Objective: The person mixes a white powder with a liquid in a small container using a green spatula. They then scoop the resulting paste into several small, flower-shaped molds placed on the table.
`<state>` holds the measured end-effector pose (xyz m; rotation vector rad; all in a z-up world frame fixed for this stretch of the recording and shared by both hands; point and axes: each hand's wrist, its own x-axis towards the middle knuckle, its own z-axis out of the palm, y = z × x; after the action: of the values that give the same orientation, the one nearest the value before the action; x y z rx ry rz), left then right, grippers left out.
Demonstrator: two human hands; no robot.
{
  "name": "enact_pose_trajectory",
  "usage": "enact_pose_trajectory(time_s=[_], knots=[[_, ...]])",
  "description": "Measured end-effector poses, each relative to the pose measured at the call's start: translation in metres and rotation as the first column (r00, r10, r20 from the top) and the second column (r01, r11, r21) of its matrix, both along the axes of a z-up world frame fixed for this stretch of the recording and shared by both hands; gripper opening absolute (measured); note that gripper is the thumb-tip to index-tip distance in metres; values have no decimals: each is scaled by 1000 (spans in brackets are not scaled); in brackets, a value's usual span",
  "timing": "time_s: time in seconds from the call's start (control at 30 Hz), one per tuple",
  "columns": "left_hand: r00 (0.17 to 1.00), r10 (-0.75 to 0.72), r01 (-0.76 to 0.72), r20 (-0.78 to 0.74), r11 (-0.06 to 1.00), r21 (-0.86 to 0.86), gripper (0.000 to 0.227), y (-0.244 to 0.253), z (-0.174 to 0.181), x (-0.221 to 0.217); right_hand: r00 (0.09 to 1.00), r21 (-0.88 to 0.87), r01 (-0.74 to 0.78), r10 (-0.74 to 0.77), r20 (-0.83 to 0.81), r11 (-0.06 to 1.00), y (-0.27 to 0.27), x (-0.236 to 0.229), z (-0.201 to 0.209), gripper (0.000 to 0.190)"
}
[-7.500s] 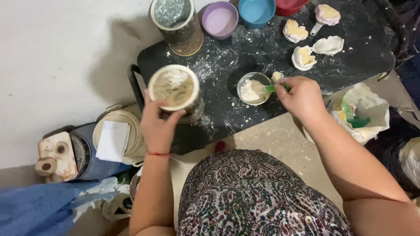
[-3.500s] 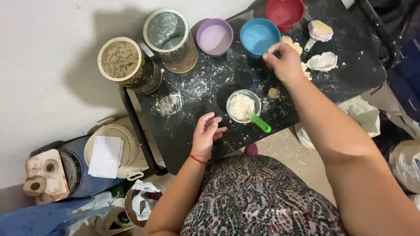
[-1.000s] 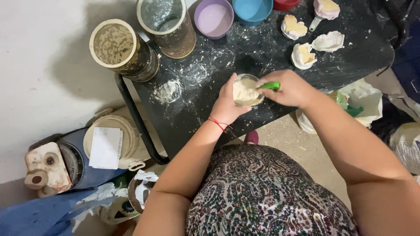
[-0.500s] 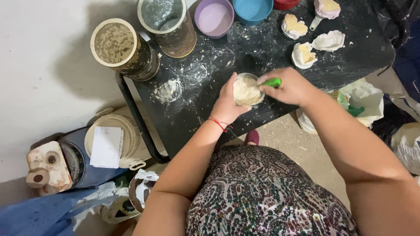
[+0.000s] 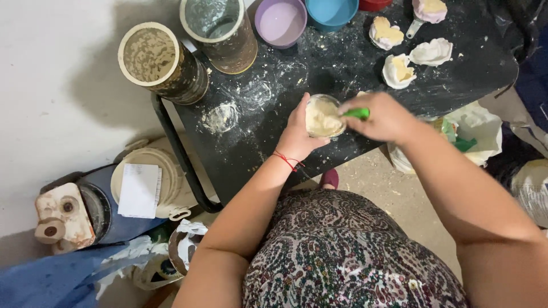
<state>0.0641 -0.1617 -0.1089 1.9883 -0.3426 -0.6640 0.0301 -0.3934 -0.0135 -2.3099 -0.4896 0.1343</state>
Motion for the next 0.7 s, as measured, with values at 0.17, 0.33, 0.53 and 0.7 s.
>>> enact_pose_trajectory(time_s=[0.17, 0.33, 0.53, 0.7], knots=[[1000, 12, -12, 4, 1000, -6, 128, -3, 0, 1, 996, -21, -49, 51, 73, 999, 21, 0, -42, 16], [1000, 21, -20, 3, 998, -58, 130, -2, -11, 0, 994, 17, -22, 20, 109, 1000, 13, 24, -20, 15], [999, 26, -24, 27, 998, -55, 133, -2, -13, 1, 999, 61, 30, -32, 28, 998, 1, -8, -37, 19], [997, 50, -44, 55, 992, -115, 126, -7, -2, -2, 995, -30, -5, 8, 101, 1000, 36, 4, -50, 19]])
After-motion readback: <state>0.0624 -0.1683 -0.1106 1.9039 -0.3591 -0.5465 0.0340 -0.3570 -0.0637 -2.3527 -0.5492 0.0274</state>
